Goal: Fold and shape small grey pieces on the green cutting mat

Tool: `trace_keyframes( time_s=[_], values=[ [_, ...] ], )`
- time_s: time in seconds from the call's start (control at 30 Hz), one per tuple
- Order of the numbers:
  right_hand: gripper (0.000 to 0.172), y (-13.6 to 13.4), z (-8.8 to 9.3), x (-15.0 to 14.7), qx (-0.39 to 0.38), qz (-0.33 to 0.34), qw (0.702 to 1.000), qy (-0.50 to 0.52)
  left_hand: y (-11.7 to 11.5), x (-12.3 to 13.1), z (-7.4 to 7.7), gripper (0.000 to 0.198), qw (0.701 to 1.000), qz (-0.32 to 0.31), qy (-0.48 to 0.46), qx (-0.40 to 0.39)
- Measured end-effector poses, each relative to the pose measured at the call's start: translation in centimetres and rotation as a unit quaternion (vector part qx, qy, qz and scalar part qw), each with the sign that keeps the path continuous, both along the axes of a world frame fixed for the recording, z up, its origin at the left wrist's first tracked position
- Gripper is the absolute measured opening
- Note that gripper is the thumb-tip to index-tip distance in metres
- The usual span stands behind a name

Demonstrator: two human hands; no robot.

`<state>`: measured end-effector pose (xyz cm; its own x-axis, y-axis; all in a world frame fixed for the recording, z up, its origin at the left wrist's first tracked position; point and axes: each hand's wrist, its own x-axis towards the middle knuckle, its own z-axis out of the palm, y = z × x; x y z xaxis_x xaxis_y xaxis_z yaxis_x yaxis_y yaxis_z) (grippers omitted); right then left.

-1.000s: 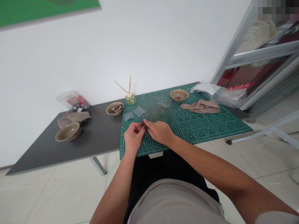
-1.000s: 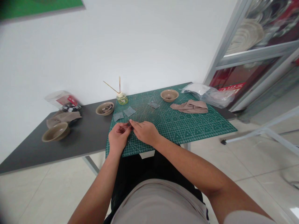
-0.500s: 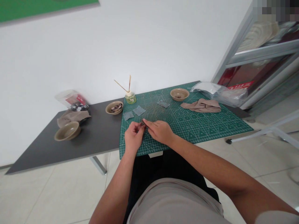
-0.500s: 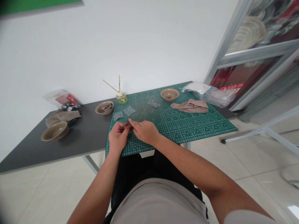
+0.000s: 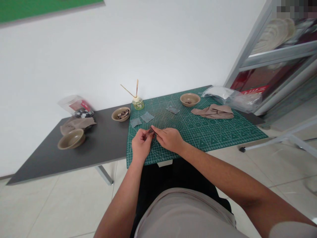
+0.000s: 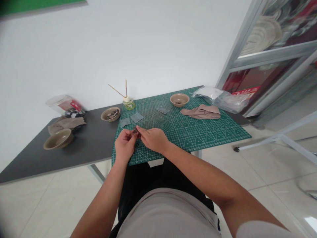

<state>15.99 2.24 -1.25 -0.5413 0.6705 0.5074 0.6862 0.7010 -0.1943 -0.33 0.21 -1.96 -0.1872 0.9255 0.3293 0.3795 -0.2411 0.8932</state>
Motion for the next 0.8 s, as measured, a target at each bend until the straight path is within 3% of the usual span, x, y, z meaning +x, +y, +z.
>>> trace_keyframes(
  time_s=[0.27,0.43,0.57,0.8],
  values=[
    [0.041,0.2,0.3,0.0,-0.066,-0.037,0.997,0.011,0.1,0.3,0.0,0.017,0.997,0.005,-0.071,0.041],
    [0.034,0.9,0.3,0.5,-0.099,-0.061,0.976,0.183,0.5,0.3,0.3,0.019,0.996,-0.021,-0.086,0.019],
    [0.028,1.4,0.2,1.0,-0.104,-0.051,0.948,0.296,0.8,0.3,0.3,0.021,0.994,-0.041,-0.099,-0.026],
    [0.03,1.2,0.3,0.9,-0.077,0.026,0.954,0.289,1.3,-0.1,0.2,0.022,0.998,-0.049,-0.008,-0.041]
  ],
)
